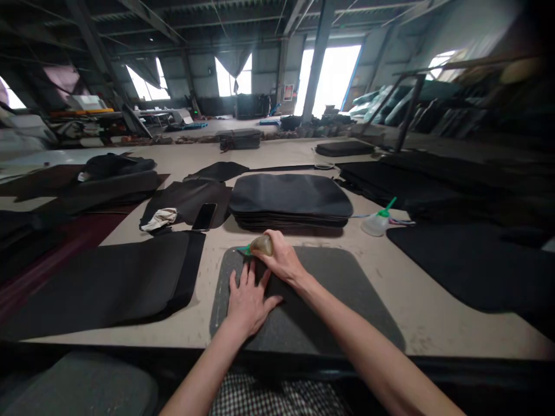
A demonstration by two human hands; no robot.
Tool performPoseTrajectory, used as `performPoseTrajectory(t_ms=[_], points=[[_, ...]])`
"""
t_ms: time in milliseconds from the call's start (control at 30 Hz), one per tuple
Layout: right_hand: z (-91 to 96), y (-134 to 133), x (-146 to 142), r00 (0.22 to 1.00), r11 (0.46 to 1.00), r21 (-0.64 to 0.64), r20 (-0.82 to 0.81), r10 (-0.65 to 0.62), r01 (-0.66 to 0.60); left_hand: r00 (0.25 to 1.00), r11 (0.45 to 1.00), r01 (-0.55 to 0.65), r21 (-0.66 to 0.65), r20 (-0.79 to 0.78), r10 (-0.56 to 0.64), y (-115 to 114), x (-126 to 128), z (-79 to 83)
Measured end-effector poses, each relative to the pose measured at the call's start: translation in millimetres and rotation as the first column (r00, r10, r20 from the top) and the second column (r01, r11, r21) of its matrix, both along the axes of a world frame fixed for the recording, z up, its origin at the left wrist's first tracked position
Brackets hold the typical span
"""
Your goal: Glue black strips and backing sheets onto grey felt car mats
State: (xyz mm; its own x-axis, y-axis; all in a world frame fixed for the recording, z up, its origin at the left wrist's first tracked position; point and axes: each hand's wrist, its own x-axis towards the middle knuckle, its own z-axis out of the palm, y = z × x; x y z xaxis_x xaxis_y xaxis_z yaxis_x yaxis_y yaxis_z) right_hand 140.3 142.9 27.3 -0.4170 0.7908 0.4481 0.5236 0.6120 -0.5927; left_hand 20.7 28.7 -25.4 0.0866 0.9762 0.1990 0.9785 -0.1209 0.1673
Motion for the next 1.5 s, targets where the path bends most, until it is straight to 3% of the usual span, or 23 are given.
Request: performPoseTrajectory(t_ms=[467, 900, 1100, 1267, 1400, 1500], points=[[15.8, 10.5, 74.5, 0.988, 0.992, -0.01, 0.098, -0.122, 0.124, 0.995, 1.0, -0.003, -0.027, -0.1, 0.001, -1.3, 1.2, -2.6], [19.3, 19.3, 190.4, 0.924, 0.941, 0.051, 0.181, -0.338, 0.334, 0.977, 0.996, -0.045, -0.082, -0.211, 0.027, 1.4, 0.7, -9.2], [16.2, 19.4, 248.7, 0.868, 0.891, 0.108, 0.199, -0.454, 0.441, 0.973, 0.994, -0.045, -0.096, -0.228, 0.022, 2.5, 0.7, -10.0], [18.4, 11.9, 287.1, 0.813, 0.838, 0.079, 0.206, -0.544, 0.54, 0.97, 0.997, -0.039, -0.074, -0.241, 0.021, 1.6, 1.1, -10.9], [31.0, -3.7, 298.8, 0.76, 0.769, 0.057, 0.118, -0.639, 0.637, 0.981, 0.998, -0.023, -0.061, -0.193, 0.011, 2.7, 0.1, -11.2], [45.4, -25.7, 286.3, 0.741, 0.74, -0.07, -0.012, -0.671, 0.669, 0.998, 1.0, -0.005, -0.002, -0.059, 0.005, 5.0, -7.4, -4.8]])
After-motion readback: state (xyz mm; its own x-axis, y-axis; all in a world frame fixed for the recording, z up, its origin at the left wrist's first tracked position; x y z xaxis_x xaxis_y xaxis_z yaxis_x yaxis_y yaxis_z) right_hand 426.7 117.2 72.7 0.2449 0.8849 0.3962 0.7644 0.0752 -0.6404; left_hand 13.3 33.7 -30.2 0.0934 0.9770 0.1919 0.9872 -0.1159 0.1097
